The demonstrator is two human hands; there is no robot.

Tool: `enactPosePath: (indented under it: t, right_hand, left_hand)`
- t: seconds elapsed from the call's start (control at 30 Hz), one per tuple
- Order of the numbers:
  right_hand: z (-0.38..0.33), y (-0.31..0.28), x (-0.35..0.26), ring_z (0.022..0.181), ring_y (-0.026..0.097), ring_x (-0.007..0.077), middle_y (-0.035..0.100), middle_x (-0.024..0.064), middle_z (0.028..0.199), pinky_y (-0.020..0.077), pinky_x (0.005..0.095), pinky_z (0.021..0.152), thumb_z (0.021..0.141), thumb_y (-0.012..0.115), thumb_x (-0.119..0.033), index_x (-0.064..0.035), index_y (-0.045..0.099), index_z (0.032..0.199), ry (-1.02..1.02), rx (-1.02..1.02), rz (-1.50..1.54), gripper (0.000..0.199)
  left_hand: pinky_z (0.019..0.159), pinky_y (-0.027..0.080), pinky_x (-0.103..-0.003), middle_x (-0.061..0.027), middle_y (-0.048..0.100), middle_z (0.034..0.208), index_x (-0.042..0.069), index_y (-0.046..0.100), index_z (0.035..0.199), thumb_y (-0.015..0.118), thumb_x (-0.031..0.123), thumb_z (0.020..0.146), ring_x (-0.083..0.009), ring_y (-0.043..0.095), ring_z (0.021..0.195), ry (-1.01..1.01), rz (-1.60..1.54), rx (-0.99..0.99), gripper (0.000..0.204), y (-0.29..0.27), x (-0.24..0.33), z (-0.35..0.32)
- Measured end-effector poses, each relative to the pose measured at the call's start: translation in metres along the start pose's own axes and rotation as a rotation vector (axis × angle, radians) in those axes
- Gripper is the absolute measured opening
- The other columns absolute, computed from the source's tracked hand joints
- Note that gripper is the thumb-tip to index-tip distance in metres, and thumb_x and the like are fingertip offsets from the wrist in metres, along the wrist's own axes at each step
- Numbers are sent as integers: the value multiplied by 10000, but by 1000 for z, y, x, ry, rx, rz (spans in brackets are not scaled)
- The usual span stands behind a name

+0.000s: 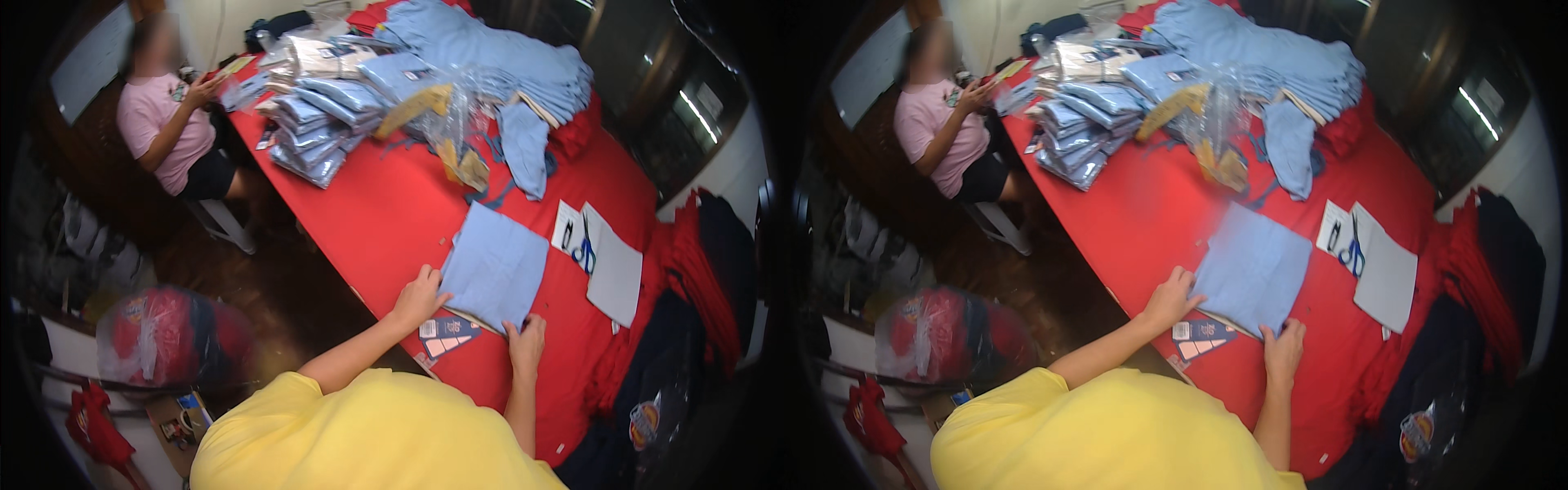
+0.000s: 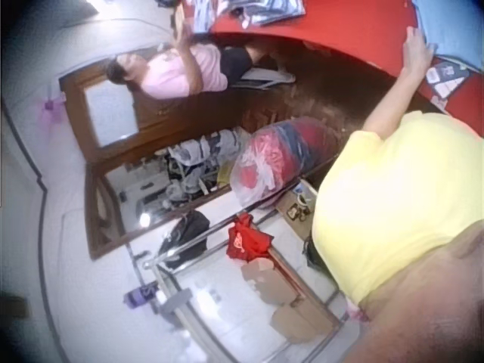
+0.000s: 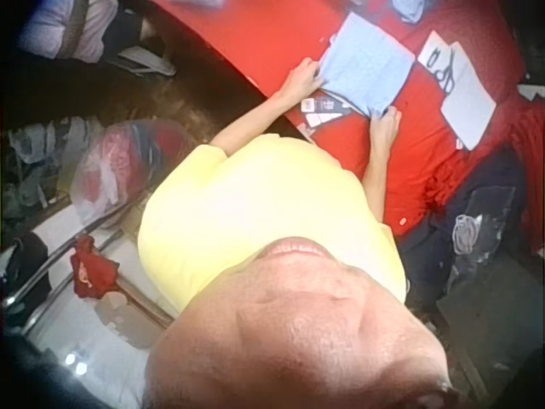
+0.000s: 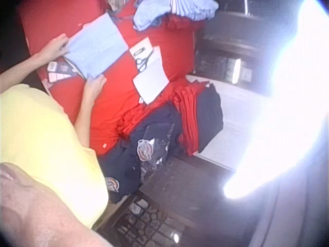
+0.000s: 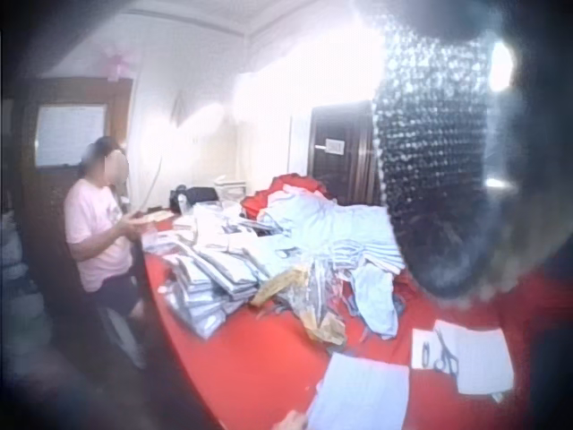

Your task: The person folds light blue shirts on a red table using a cardboard template to guide the folds. They smooth the fabric, fold sleeves and sides, and stack the finished shirts. A coworker is visible in the background handling other garments.

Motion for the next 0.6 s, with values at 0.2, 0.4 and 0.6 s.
enactPosePath:
  t: [0.2,0.4,0.6]
  right_hand:
    - [3,14,16,796,578,376,593,198,885,461,446,719,726,802,-342,46,579,862,67,-137,-192,468]
    - [12,20,28,677,574,329,566,158,768,487,412,655,714,815,-242,19,511,918,103,-169,-16,450]
    - [5,40,20,628,571,208,554,126,868,474,312,449,773,713,-51,-5,430,1099,182,-406,494,434]
  left_hand:
    - [719,527,-439,-166,545,923,15,519,924,730,283,794,-335,616,845,41,301,33,365,-3,-3,-11]
    - [672,497,-500,-192,628,824,19,519,938,693,272,827,-388,635,793,-71,130,-43,327,5,-11,-13]
    - [670,504,-495,-186,661,833,26,539,916,674,317,847,-391,646,792,-192,73,-62,328,-7,-29,-28]
Point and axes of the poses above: each hand's wrist, its own z-axis towards the middle knuckle, its own y-axis out of the palm, x = y × z, the point moved 9 cm from there along z, towards the middle knuckle
